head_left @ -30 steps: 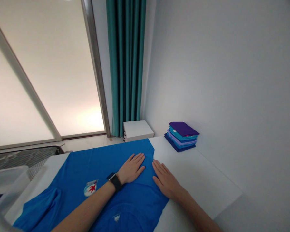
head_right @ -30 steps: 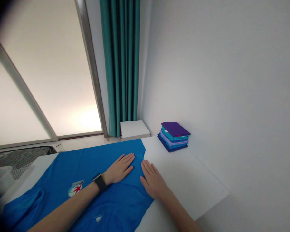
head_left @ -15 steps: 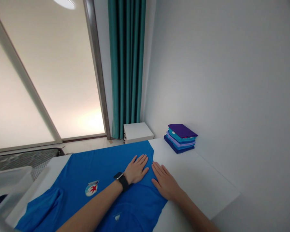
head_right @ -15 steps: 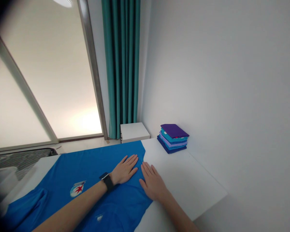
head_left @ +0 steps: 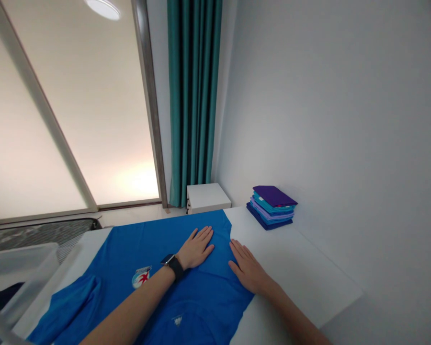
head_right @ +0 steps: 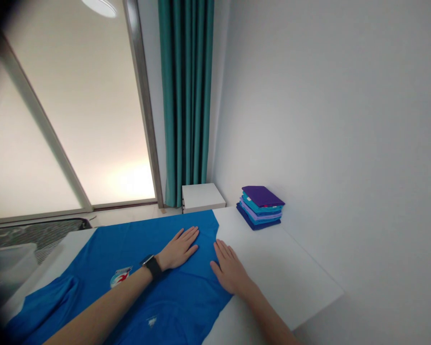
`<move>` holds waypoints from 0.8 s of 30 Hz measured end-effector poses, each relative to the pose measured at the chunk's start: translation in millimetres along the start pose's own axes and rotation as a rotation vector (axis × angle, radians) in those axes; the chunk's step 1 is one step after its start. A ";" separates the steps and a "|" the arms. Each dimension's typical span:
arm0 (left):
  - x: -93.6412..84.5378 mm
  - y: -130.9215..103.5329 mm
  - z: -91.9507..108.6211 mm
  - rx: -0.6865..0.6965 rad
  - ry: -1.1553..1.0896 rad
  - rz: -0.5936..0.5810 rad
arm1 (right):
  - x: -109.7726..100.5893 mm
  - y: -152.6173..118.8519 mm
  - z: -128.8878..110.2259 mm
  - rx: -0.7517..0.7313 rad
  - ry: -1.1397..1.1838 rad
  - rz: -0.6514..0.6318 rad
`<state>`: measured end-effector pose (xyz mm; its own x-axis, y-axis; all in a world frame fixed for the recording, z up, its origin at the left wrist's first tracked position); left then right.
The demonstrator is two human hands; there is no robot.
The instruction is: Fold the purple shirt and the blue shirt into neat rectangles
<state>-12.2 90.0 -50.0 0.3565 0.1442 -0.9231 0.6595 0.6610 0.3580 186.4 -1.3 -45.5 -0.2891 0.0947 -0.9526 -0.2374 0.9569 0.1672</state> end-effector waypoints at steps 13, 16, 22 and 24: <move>-14.1 -35.0 14.5 0.035 -0.014 -0.049 | 23.0 51.0 -34.5 0.035 -0.106 0.107; -16.8 -35.3 16.9 0.027 -0.014 -0.046 | 22.8 49.7 -32.7 0.050 -0.118 0.073; -27.1 -52.2 2.7 -0.030 -0.009 -0.040 | 16.3 52.0 -36.5 0.110 -0.119 -0.019; -34.9 -65.9 -10.0 -0.063 -0.005 -0.040 | 14.3 54.7 -45.2 0.121 -0.123 -0.024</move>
Point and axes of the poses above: each hand's wrist, its own y-axis towards the middle knuckle, its own x-axis out of the palm, z = x × y, the point moved 3 cm from there along y, towards the middle knuckle, and after that the axes turned 8 degrees about z, right-handed, at the moved point
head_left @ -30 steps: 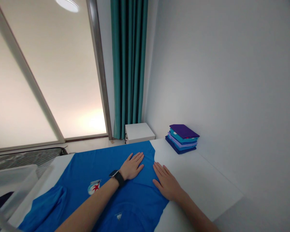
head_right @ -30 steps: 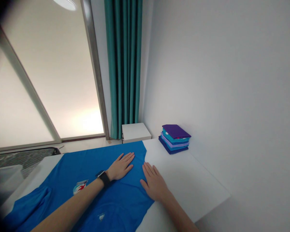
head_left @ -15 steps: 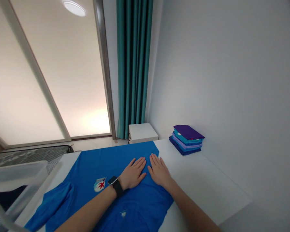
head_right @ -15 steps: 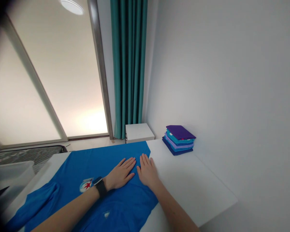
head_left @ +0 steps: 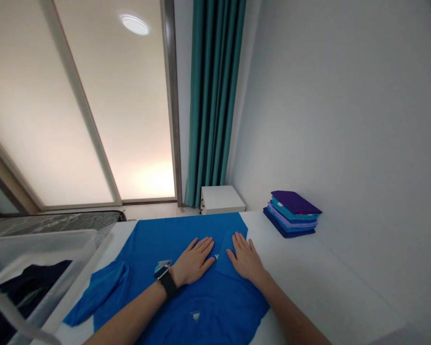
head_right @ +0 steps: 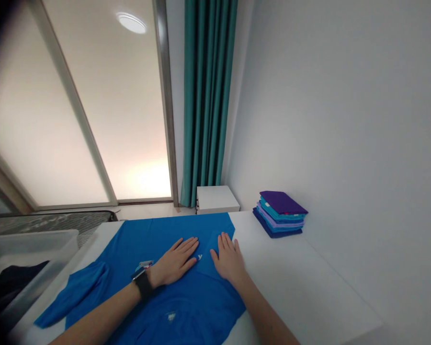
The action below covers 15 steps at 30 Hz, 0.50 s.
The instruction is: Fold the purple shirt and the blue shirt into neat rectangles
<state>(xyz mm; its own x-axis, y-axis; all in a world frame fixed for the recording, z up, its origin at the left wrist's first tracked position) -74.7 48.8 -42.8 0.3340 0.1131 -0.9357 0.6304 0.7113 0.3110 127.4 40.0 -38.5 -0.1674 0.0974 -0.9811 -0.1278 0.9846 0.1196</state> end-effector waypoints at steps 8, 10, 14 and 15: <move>-29.4 -61.1 -48.8 -0.154 0.093 0.019 | 4.0 8.5 -83.3 -0.217 0.087 -0.013; -31.8 -72.1 -53.0 -0.196 0.110 0.019 | 10.1 9.0 -99.8 -0.249 0.103 -0.025; -34.1 -81.6 -52.1 -0.244 0.124 0.000 | 20.4 7.4 -114.2 -0.269 0.121 -0.044; -34.6 -81.8 -50.8 -0.253 0.124 -0.013 | 21.6 6.9 -114.8 -0.267 0.122 -0.042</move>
Point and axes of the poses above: each hand's wrist, its own y-axis towards the middle knuckle, its own x-axis out of the palm, z = x × y, the point moved 3 cm from there along y, towards the middle knuckle, and after that the axes turned 8 degrees about z, right-handed, at the moved point
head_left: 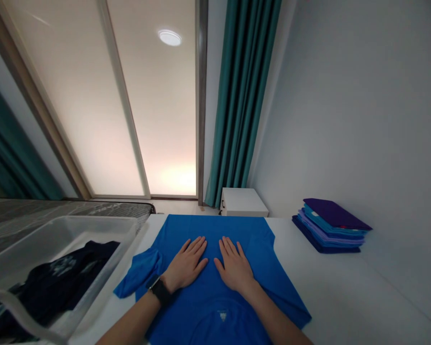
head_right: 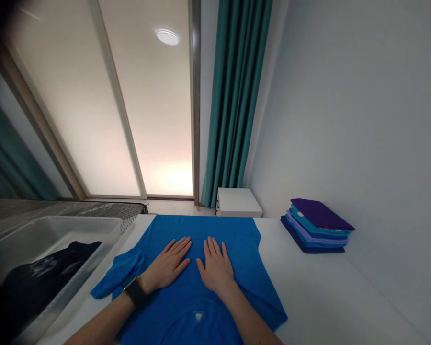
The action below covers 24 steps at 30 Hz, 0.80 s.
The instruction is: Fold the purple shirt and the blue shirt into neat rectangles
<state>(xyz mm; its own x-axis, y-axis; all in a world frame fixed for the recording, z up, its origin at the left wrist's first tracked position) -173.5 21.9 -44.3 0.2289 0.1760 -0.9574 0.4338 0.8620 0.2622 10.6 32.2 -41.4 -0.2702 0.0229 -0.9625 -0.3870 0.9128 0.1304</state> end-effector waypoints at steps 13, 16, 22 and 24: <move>-3.7 29.0 -33.0 -0.191 0.068 -0.037 | -2.8 0.3 -1.2 0.019 -0.011 -0.037; -8.2 48.0 -58.0 -0.243 0.081 -0.068 | -5.8 0.8 -2.6 0.033 -0.001 -0.066; -2.5 71.4 -87.0 -0.282 0.075 -0.077 | -8.0 -4.3 -4.6 0.039 -0.007 -0.054; 2.0 71.4 -89.4 -0.295 0.074 -0.064 | -7.9 -2.1 -4.4 0.048 0.000 -0.053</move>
Point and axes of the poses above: each hand's wrist, its own y-axis towards the middle knuckle, its own x-axis out of the palm, z = x × y, the point moved 3 cm from there along y, towards the middle knuckle, and after that the axes turned 8 degrees about z, right-handed, at the moved point
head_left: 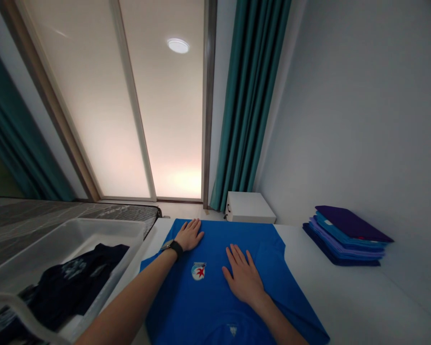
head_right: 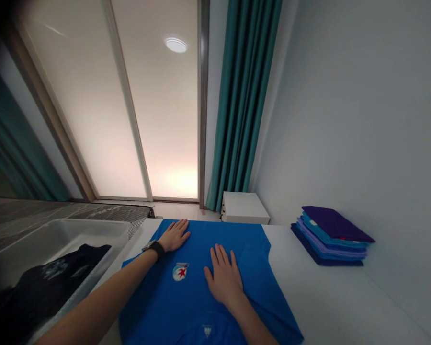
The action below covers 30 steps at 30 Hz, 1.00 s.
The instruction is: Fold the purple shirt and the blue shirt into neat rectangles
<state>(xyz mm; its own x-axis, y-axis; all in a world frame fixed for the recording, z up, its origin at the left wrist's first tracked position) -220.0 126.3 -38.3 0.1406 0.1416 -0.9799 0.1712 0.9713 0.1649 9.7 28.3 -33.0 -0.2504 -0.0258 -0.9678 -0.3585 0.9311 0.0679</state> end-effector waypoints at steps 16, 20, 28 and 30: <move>5.7 -5.6 0.0 0.002 -0.001 0.078 | 24.6 138.8 -14.2 0.049 -0.043 0.061; 7.2 -4.8 -3.6 -0.032 0.002 0.056 | 29.6 137.5 -10.7 0.051 -0.039 0.063; -2.0 -19.6 -59.1 -0.236 0.053 0.021 | 29.0 137.6 -9.2 0.036 -0.016 0.057; -4.8 -24.6 -70.2 -0.263 0.062 0.013 | 29.6 137.6 -8.5 0.035 -0.013 0.063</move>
<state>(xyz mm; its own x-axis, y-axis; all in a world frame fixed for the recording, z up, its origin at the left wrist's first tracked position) -293.3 115.2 -45.6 0.0795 0.1584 -0.9842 -0.0910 0.9843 0.1511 -54.7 152.6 -50.3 -0.2602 0.0380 -0.9648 -0.3105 0.9428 0.1209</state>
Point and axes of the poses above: each hand's wrist, its own y-axis towards the middle knuckle, its own x-axis out of the palm, z = x × y, the point moved 3 cm from there along y, towards the middle knuckle, and after that the axes turned 8 degrees about z, right-handed, at the moved point
